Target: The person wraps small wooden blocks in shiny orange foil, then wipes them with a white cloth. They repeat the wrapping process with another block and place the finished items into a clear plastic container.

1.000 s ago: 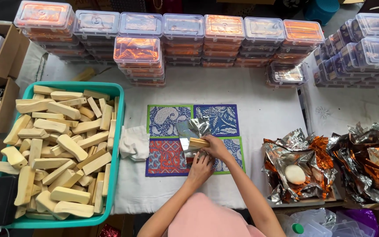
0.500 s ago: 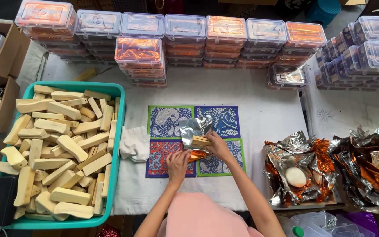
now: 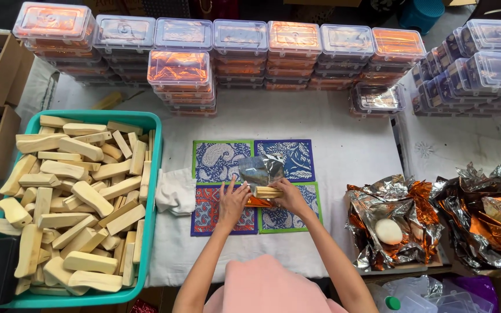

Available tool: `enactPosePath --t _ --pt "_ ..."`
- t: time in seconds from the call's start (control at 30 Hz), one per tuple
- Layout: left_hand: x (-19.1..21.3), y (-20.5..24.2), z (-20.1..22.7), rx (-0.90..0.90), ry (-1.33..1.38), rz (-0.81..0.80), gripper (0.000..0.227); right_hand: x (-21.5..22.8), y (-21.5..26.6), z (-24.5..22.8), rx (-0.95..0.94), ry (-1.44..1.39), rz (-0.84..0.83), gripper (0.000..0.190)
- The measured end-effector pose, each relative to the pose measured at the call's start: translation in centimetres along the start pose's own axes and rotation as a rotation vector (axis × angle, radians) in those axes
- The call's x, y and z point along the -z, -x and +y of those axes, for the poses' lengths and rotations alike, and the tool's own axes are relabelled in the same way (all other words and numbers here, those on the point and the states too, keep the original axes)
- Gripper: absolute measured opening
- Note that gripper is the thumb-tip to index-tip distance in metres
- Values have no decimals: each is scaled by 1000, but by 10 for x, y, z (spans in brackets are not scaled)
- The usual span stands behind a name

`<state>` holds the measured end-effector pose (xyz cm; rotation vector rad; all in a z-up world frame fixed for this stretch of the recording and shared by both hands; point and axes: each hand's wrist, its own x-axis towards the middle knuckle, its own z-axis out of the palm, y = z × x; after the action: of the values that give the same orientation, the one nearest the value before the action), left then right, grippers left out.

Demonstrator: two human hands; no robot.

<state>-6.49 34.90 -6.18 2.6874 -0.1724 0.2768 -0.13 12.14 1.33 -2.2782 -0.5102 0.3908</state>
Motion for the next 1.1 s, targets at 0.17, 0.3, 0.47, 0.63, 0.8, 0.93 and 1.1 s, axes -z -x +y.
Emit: enactPosePath --t 0.17,0.3,0.47,0.63,0.8,0.93,1.1 --pt "-3 -13 -12 59 12 -31 35 4 6 -6 -2 -6 -41 53" --pt "3 -20 -12 157 145 -54 45 4 6 -7 -18 -6 -47 50" --pt "-3 -21 -20 261 272 -21 48 5 6 -8 -10 11 -39 51" --pt "-1 -19 -27 324 279 -136 39 2 9 -6 4 40 -26 52" --pt "23 -15 -20 156 111 -338 90 -1 10 -3 33 74 10 53" --pt "21 -10 -19 70 54 -363 111 -2 9 -9 8 93 7 51" --pt "16 -9 -18 16 15 -329 121 -6 6 -11 27 101 -52 53"
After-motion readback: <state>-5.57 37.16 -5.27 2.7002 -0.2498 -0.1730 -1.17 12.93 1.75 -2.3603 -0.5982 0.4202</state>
